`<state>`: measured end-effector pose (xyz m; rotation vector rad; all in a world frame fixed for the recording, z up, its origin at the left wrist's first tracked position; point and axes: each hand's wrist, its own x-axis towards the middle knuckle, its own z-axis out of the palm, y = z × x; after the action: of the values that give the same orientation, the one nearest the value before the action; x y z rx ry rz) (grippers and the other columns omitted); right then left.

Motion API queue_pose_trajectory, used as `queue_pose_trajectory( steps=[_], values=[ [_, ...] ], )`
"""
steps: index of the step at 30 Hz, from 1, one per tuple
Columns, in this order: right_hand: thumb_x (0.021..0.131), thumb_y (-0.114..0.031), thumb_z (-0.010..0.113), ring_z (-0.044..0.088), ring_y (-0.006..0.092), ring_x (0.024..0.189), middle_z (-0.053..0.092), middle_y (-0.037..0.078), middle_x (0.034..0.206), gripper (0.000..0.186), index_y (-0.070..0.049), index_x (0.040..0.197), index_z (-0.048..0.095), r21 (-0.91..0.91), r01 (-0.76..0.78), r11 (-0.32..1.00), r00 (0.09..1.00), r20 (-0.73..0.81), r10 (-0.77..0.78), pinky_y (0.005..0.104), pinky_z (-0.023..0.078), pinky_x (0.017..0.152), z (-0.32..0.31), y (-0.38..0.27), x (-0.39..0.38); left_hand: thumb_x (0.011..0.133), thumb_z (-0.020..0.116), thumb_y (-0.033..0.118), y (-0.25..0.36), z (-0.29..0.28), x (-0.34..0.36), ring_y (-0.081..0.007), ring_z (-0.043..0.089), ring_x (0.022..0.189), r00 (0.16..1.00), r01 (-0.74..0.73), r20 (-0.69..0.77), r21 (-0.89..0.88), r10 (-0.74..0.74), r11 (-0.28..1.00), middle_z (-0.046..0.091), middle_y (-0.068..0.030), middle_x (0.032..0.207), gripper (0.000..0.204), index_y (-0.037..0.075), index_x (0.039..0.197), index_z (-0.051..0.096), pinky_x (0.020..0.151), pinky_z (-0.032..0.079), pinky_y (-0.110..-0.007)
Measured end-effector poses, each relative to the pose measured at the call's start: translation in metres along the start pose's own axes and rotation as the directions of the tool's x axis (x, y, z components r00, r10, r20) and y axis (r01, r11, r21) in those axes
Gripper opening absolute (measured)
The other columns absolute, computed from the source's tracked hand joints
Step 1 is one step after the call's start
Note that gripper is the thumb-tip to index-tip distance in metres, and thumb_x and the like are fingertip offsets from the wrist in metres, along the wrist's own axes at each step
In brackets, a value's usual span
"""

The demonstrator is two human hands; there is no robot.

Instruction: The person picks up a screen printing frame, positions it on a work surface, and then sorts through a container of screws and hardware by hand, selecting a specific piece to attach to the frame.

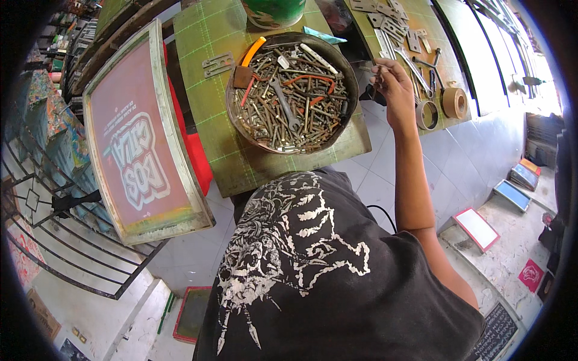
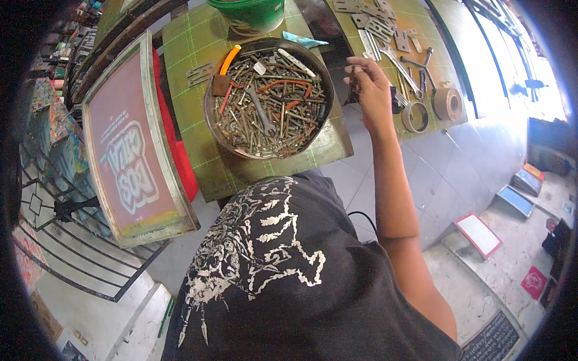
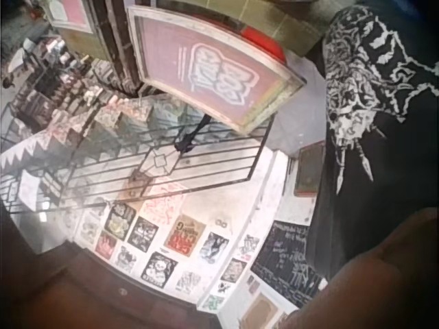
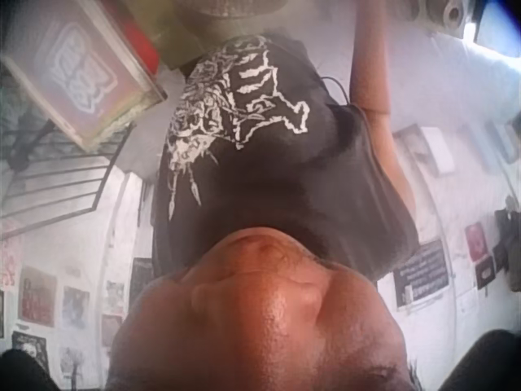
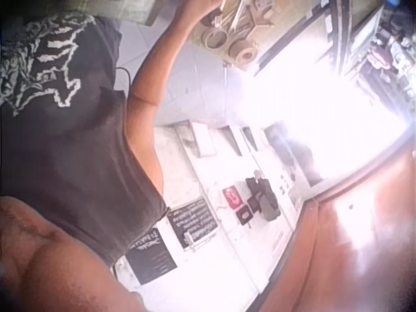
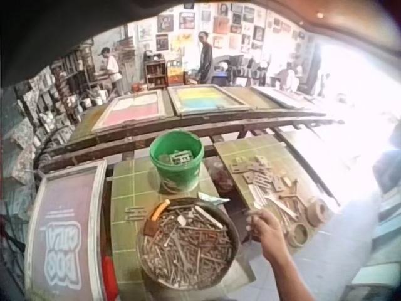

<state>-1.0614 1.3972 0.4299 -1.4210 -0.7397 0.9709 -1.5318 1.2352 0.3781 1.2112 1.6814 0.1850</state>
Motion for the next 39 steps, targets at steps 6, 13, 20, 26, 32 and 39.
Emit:
queue_pose_trajectory(
  steps=[6,13,20,26,32,39],
  values=[
    [0.086,-0.016,0.058,0.062,0.0227,0.083,0.063,0.011,0.082,0.018,-0.003,0.094,0.066,-0.627,0.325,0.708,0.932,0.339,-0.129,0.0377,0.049,0.075,0.035,-0.012,-0.003,0.09,0.055,0.015,0.026,0.004,0.008,-0.0178,0.059,0.096,0.995,0.059,0.066,0.17,-0.071,0.984,0.062,-0.0088,0.11,0.034,0.002,0.121,0.054,0.086,0.045,-0.029],
    [0.077,-0.019,0.065,0.06,0.0283,0.092,0.061,0.009,0.092,0.013,-0.007,0.08,0.067,-0.784,0.611,-0.105,0.79,0.598,0.133,0.0384,0.051,0.076,0.068,0.017,0.003,0.089,0.056,0.014,0.04,-0.008,0.003,-0.0183,0.059,0.097,0.979,0.162,0.095,0.174,-0.18,0.971,0.062,-0.009,0.111,0.035,0.002,0.122,0.054,0.088,0.044,-0.03],
    [0.083,-0.017,0.057,0.062,0.0334,0.083,0.061,0.019,0.085,0.019,0.0,0.085,0.067,-0.689,0.54,0.484,0.743,0.66,0.111,0.0423,0.049,0.07,0.058,-0.034,0.009,0.098,0.047,0.017,0.073,-0.015,-0.01,-0.0152,0.056,0.097,0.999,0.003,0.035,-0.457,0.014,0.889,0.06,-0.0094,0.11,0.029,-0.003,0.118,0.054,0.088,0.042,-0.028],
    [0.088,-0.017,0.058,0.055,0.0215,0.064,0.06,0.016,0.072,0.021,0.003,0.088,0.063,-0.582,0.358,0.73,0.725,0.666,0.176,0.0346,0.044,0.062,0.07,-0.045,-0.006,0.091,0.055,0.01,0.178,-0.012,0.025,-0.0125,0.056,0.094,0.979,-0.197,-0.071,-0.588,0.192,0.785,0.06,-0.0107,0.109,0.032,-0.004,0.12,0.052,0.083,0.044,-0.026],
    [0.086,-0.018,0.061,0.056,0.0206,0.067,0.061,0.014,0.075,0.019,0.0,0.091,0.063,-0.456,0.256,0.852,0.673,0.717,0.182,0.0337,0.044,0.064,0.088,-0.015,-0.039,0.09,0.056,0.004,0.213,0.012,0.085,-0.0094,0.058,0.081,0.885,-0.388,0.075,-0.427,0.46,0.816,0.062,-0.0078,0.099,0.027,-0.001,0.116,0.056,0.071,0.047,-0.022],
    [0.082,-0.019,0.065,0.063,0.032,0.082,0.065,0.015,0.085,0.02,-0.002,0.092,0.065,-0.474,0.355,0.806,0.653,0.743,0.15,0.038,0.048,0.074,0.093,-0.009,-0.057,0.089,0.058,0.004,0.193,0.021,0.088,-0.0069,0.057,0.066,0.924,-0.311,0.062,-0.451,0.377,0.837,0.062,-0.0025,0.076,0.008,-0.001,0.095,0.061,0.06,0.047,-0.021]
  ],
)
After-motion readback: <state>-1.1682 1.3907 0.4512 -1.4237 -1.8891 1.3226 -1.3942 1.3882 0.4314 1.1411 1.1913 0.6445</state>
